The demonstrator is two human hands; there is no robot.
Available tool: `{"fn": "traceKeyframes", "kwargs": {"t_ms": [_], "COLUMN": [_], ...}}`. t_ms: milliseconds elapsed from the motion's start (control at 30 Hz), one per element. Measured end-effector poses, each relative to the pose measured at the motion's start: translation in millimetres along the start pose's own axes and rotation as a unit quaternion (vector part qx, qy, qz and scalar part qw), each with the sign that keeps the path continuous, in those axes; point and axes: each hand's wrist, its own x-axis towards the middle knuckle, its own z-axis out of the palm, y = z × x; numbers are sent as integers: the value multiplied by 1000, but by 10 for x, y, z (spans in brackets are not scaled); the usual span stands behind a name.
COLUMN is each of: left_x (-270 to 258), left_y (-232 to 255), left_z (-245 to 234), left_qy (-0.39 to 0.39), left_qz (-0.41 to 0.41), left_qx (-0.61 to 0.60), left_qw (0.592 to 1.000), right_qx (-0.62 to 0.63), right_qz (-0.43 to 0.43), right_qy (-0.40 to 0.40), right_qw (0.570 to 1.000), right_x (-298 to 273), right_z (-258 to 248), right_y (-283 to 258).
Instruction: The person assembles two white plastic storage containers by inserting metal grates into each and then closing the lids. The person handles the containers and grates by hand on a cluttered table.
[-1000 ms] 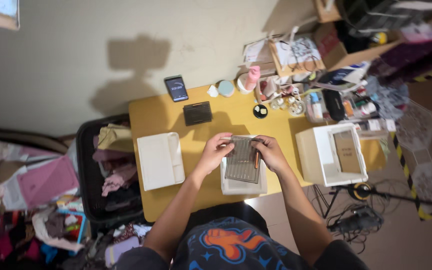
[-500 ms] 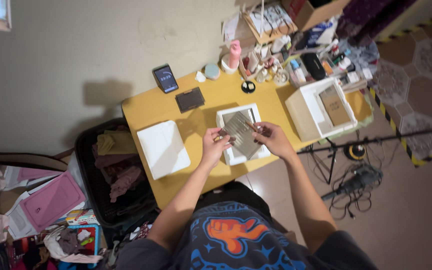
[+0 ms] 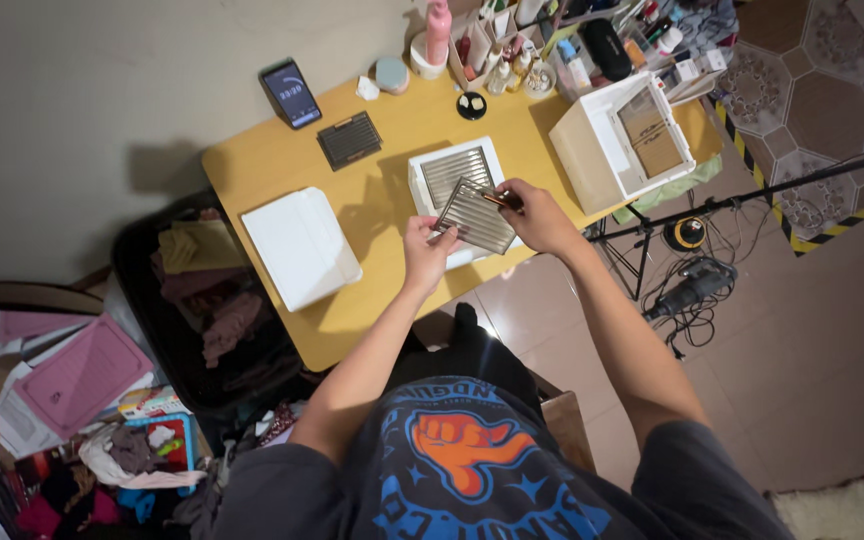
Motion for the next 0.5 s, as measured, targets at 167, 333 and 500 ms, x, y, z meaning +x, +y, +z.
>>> {"fn": "traceKeyframes", "kwargs": {"t_ms": [167, 333, 500], "left_x": [22, 13, 131], "left_y": [-182, -448, -1005], "left_z": [87, 46, -108], "left_qy": [3, 61, 169], "left_qz": [13, 94, 125], "left_qx": [40, 277, 330], "left_qw": [999, 954, 920], "right_qx": [15, 1, 16], "right_qz": [-25, -72, -117], "right_qy": [-25, -39, -54], "right_qw": [999, 997, 992], "right_x": [130, 308, 483], "right_z": [12, -42, -101], "right_y": [229, 495, 739]}}
